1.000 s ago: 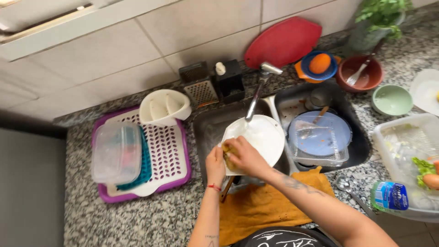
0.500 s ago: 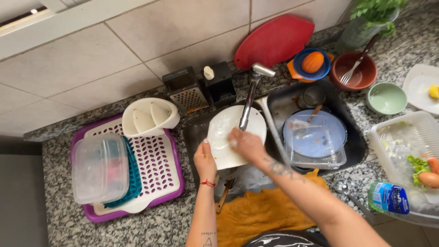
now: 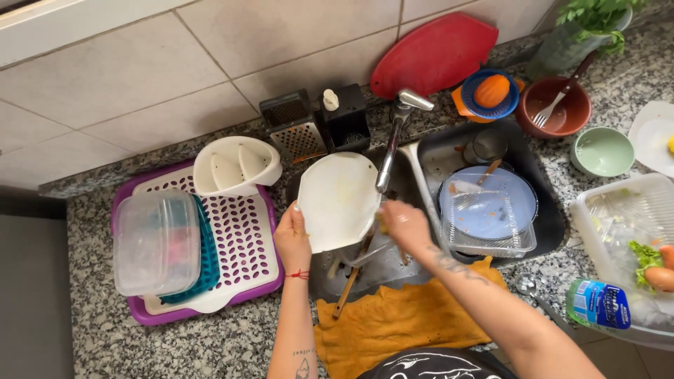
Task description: The person washes a plastic container, a white plate, a clear plastic tray, and a small bowl in the kitchen sink using a yellow sponge and running water. Each item is rinsed and placed into a purple dish rack on the counter.
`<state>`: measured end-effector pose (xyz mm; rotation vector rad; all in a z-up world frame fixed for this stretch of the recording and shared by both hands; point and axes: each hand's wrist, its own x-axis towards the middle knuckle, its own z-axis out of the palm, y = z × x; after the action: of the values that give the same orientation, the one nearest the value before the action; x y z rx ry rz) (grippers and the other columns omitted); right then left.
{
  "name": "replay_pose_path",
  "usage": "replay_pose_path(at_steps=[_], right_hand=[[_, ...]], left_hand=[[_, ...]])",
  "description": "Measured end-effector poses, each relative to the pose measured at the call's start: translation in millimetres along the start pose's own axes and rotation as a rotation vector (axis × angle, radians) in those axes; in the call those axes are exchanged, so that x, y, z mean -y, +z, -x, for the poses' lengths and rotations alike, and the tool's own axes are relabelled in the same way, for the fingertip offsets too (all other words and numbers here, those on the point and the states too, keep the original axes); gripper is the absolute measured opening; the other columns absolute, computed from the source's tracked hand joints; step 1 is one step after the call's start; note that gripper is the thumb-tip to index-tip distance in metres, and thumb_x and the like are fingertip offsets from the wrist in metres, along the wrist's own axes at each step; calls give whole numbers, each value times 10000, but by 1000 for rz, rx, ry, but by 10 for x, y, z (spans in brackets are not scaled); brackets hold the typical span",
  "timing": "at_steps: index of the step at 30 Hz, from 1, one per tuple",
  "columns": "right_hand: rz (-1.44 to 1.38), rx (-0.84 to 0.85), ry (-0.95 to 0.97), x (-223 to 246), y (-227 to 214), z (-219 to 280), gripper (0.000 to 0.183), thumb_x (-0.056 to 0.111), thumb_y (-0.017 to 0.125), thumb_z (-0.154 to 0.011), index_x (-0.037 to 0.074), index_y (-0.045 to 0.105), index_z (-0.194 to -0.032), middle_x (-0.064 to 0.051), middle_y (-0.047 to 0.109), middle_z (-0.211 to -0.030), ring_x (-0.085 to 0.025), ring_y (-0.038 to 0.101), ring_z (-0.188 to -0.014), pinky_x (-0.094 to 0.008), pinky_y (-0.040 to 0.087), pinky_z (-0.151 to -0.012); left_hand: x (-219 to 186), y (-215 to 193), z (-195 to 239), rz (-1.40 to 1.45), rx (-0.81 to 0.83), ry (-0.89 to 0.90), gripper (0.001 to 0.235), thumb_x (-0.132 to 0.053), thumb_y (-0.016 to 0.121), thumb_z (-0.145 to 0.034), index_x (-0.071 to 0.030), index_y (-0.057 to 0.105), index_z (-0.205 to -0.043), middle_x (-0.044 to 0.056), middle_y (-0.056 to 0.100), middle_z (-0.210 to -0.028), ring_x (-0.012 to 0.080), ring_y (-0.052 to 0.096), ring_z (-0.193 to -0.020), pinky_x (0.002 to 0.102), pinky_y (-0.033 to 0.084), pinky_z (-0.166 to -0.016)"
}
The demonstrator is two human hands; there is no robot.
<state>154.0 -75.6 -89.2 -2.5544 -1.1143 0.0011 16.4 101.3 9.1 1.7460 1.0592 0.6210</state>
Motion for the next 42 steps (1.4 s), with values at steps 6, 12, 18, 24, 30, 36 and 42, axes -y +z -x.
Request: replay_pose_path(at_steps=[6,12,18,24,30,36,42], right_hand=[[-968,144,541,-635,-325,-313,570,503,604,-877,121,530,-1294,-192,604,-1158,-330,564,-1100,-419,456,-905],[-1481,142,729,-733,-715,-99,340,335,582,-906,108,538,-1155,-129,679,-828,-257,693,-663,-455,566,-496],[-1294,-75,763,-660,-1013,270,269,246,489,-981,85,534,-1192,-131,641,-844,-268,675,-703,-438,567,-556],[-1328,-64,789,-451,-1425,461,287,193,465,-977,74,483,-1238,-179,640,-951,-340,656,-795,-491,558,-587],[-1575,54,903,-366,-1086,525,276,144,497,-919,94,457,-1188,-159,650,-1012,-334,658,-839,-509,553,-644],[-1542,330,907,16,-663,263,350,135,547,-891,83,455,-1225,-150,664,-974,-310,679,-790,-481,562,-659],[-1126,462,736,-29,-124,-300,242,124,555,-889,88,607,-1122,-211,642,-769,-321,671,-552,-411,593,-479]], left_hand=[[504,188,-83,202,116,-36,359,-367,493,-961,-93,712,-1036,90,687,-898,148,581,-866,351,494,-819],[1029,648,-197,-13,164,77,247,-268,535,-944,-131,693,-1074,99,600,-1068,282,553,-1096,379,418,-980],[793,823,160,-199,284,-148,381,-147,517,-890,-205,577,-1262,148,565,-1268,331,489,-1209,434,401,-1023],[804,906,154,-325,390,-176,312,-457,519,-885,-282,688,-1080,35,655,-1132,221,584,-1108,356,462,-953],[248,348,-54,222,129,-354,240,-223,647,-816,-112,699,-1022,91,701,-892,191,676,-719,275,551,-579],[108,-395,-124,198,-36,-158,179,-154,640,-849,-50,686,-987,160,640,-1138,245,638,-940,341,535,-740],[-161,-898,113,77,-44,-100,143,-120,663,-790,-86,671,-929,68,550,-1210,245,664,-878,279,549,-661]])
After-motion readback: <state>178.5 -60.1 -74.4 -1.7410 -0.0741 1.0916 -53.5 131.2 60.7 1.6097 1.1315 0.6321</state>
